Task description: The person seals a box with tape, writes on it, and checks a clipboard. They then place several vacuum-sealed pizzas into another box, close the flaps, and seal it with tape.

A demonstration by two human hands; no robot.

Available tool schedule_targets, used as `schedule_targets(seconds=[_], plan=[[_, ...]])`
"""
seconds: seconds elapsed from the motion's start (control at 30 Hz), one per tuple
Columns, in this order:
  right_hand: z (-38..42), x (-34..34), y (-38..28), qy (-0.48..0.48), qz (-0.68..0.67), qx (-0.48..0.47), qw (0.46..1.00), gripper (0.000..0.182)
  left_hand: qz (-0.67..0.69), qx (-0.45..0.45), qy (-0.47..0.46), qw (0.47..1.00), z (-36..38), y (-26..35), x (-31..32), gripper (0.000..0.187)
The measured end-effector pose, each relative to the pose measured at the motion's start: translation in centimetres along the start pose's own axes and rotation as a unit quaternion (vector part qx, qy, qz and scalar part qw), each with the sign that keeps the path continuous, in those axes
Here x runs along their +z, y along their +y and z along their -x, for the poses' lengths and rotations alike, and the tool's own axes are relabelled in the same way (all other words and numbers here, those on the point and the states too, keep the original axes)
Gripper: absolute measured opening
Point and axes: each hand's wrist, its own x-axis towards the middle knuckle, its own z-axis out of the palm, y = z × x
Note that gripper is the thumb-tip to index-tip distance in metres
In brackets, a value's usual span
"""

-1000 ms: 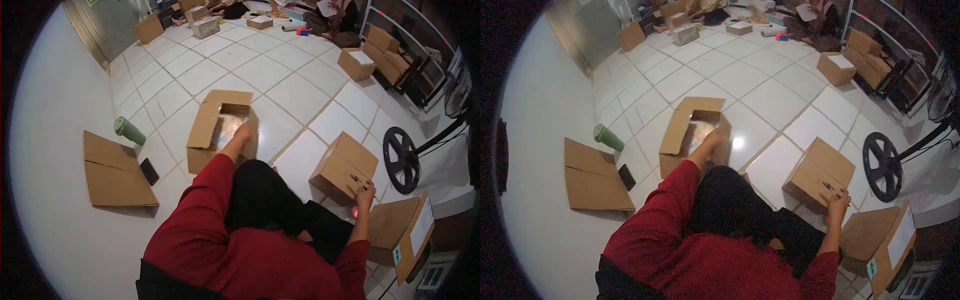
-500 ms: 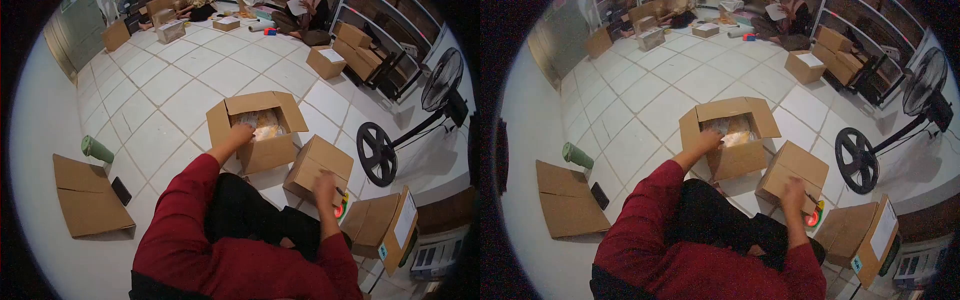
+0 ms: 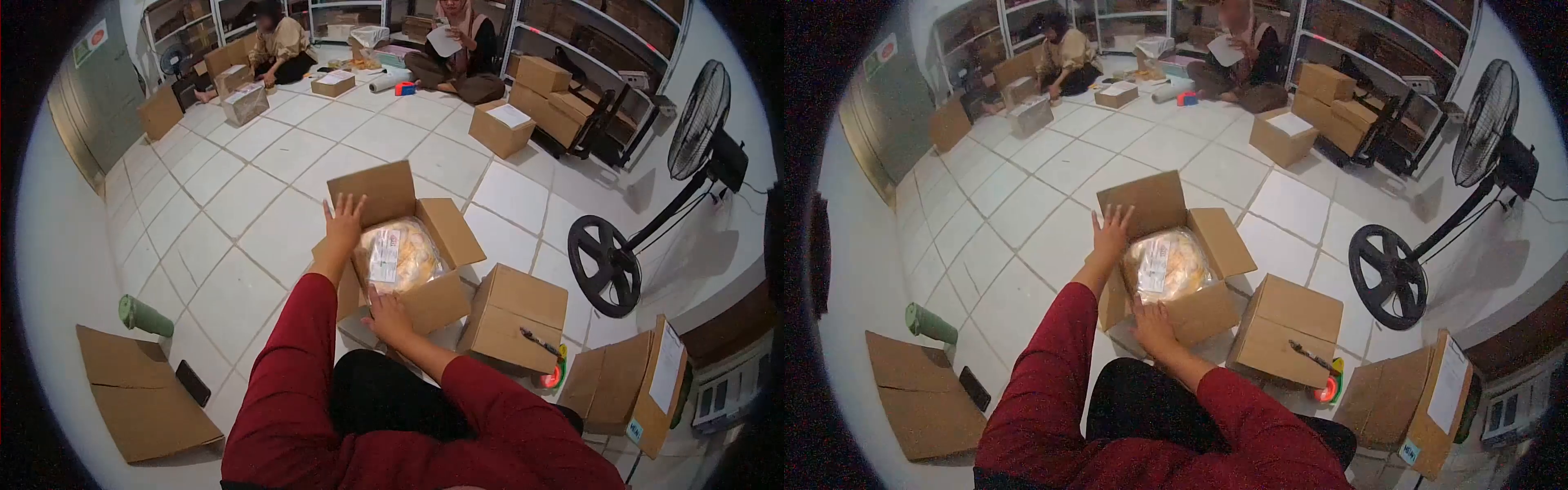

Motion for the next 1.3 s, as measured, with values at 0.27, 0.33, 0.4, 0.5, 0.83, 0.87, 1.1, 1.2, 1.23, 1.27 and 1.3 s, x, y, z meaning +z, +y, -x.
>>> schedule_targets(seconds=[0.27,0.33,0.4,0.5,0.83,0.87,1.1,1.2,1.23,1.27,1.3], plan=[[1.3,-0.8,5.6,-0.061,0.14,0.007,0.988,0.021,0.236,-0.159,-0.16,0.945,0.6,-0.4,4.0,0.021],[2.0,-3.1,7.6,-0.054,0.169,0.044,0.983,0.021,0.212,-0.169,-0.205,0.941,2.0,0.2,2.3,0.022],[2.8,-4.6,9.6,-0.028,0.193,-0.005,0.981,0.02,0.226,-0.177,-0.214,0.934,4.5,0.5,1.9,0.022],[3.7,-6.6,9.6,-0.136,0.177,-0.018,0.975,0.021,0.246,-0.198,-0.231,0.92,8.9,1.2,-0.9,0.023],[3.7,-8.4,2.9,-0.31,0.208,0.041,0.927,0.024,0.286,-0.208,-0.262,0.898,21.2,1.3,-6.3,0.025],[3.3,-8.1,2.1,-0.234,0.078,0.123,0.961,0.023,0.29,-0.197,-0.255,0.901,21.8,1.4,-6.6,0.025],[0.4,-1.2,6.6,-0.253,-0.078,0.362,0.894,0.042,0.312,-0.216,-0.249,0.891,22.5,1.4,-6.7,0.025],[0.0,0.9,7.5,-0.224,-0.288,0.447,0.817,0.05,0.319,-0.211,-0.229,0.895,22.5,1.6,-6.4,0.024],[-0.2,1.6,7.9,-0.224,-0.286,0.447,0.817,0.05,0.32,-0.211,-0.229,0.895,22.4,1.6,-6.4,0.024],[-0.4,2.4,8.7,-0.177,-0.343,0.475,0.791,0.052,0.33,-0.211,-0.242,0.888,22.2,1.5,-6.6,0.026],[-0.8,3.1,9.4,-0.13,-0.398,0.498,0.76,0.053,0.34,-0.212,-0.255,0.88,22.1,1.4,-6.6,0.029]])
